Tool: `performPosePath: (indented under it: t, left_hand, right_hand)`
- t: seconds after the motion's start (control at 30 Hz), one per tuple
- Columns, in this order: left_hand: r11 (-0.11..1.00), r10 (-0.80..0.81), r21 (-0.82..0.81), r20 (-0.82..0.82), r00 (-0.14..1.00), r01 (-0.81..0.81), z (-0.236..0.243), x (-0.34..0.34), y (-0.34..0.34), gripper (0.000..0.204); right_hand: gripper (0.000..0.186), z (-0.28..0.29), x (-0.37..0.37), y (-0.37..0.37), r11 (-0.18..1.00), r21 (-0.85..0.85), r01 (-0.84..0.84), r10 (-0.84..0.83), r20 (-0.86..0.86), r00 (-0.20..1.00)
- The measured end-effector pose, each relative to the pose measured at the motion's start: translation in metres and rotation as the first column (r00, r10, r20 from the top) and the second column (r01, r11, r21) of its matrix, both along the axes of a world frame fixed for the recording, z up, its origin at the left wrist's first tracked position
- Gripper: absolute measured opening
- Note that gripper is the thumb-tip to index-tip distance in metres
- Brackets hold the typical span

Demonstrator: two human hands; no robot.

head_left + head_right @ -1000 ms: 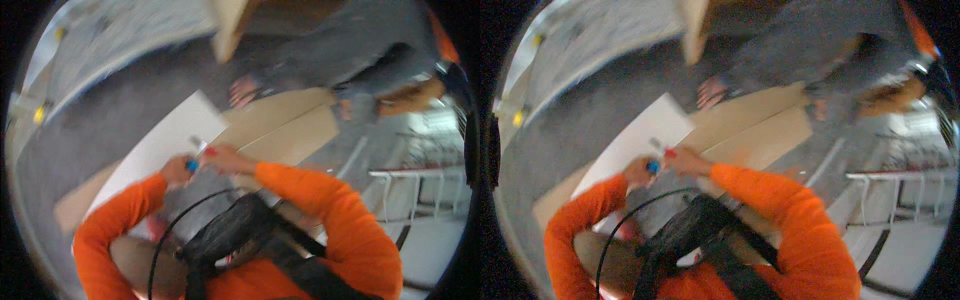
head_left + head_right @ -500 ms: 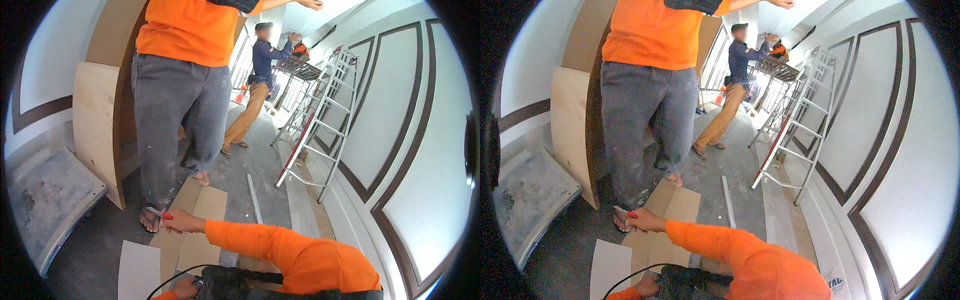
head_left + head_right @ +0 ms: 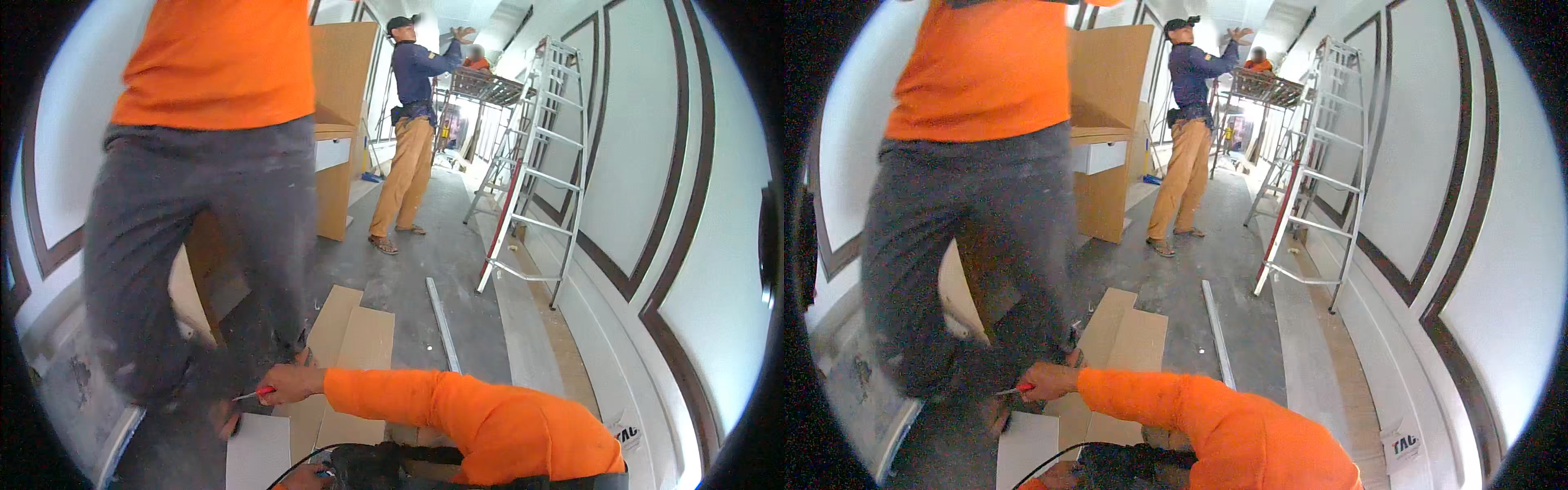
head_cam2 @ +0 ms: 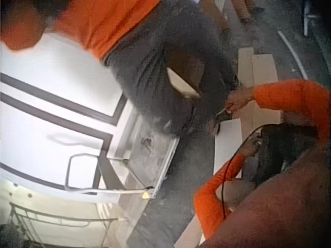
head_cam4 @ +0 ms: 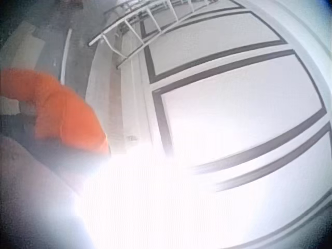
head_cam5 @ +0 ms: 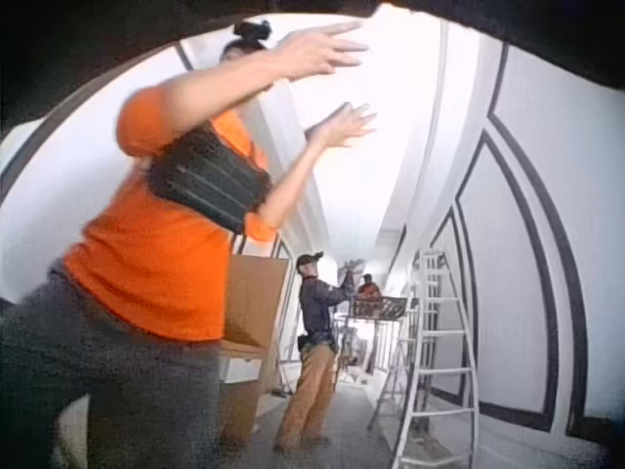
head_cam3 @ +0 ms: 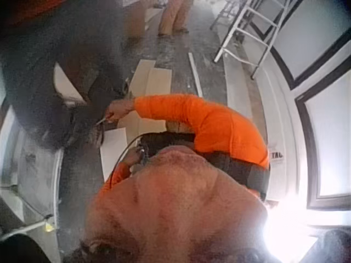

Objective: The person uses a utility knife and a measuring tape to measure and cut pieces of drywall on the floor while using a metal guide.

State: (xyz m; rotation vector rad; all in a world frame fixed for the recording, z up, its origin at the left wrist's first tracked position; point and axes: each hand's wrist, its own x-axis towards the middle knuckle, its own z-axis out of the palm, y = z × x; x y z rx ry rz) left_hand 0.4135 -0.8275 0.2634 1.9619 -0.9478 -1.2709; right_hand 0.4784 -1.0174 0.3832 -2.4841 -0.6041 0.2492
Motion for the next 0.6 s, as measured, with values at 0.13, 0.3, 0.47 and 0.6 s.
performPosePath:
  t: [0.13,0.3,0.47,0.6]
  left_hand:
    - [0.986,-0.144,-0.089,-0.052,0.988,0.139,0.063,0.007,-0.009,0.035]
    - [0.718,-0.367,-0.227,0.68,0.635,0.658,0.231,0.037,-0.041,0.031]
    - [0.785,0.118,-0.486,0.726,0.678,0.384,0.344,0.01,-0.033,0.031]
    - [0.8,0.2,-0.537,0.658,0.726,0.267,0.347,0.012,-0.01,0.031]
  right_hand:
    - [0.027,-0.014,0.001,-0.037,0.99,-0.066,0.124,-0.113,0.146,0.983]
    - [0.028,-0.03,0.013,-0.045,0.991,-0.073,0.116,-0.099,0.2,0.975]
    - [0.025,-0.072,0.034,-0.062,0.971,0.233,-0.049,-0.042,0.37,0.928]
    - [0.019,-0.048,0.027,-0.052,0.998,-0.049,0.05,-0.054,-0.083,0.995]
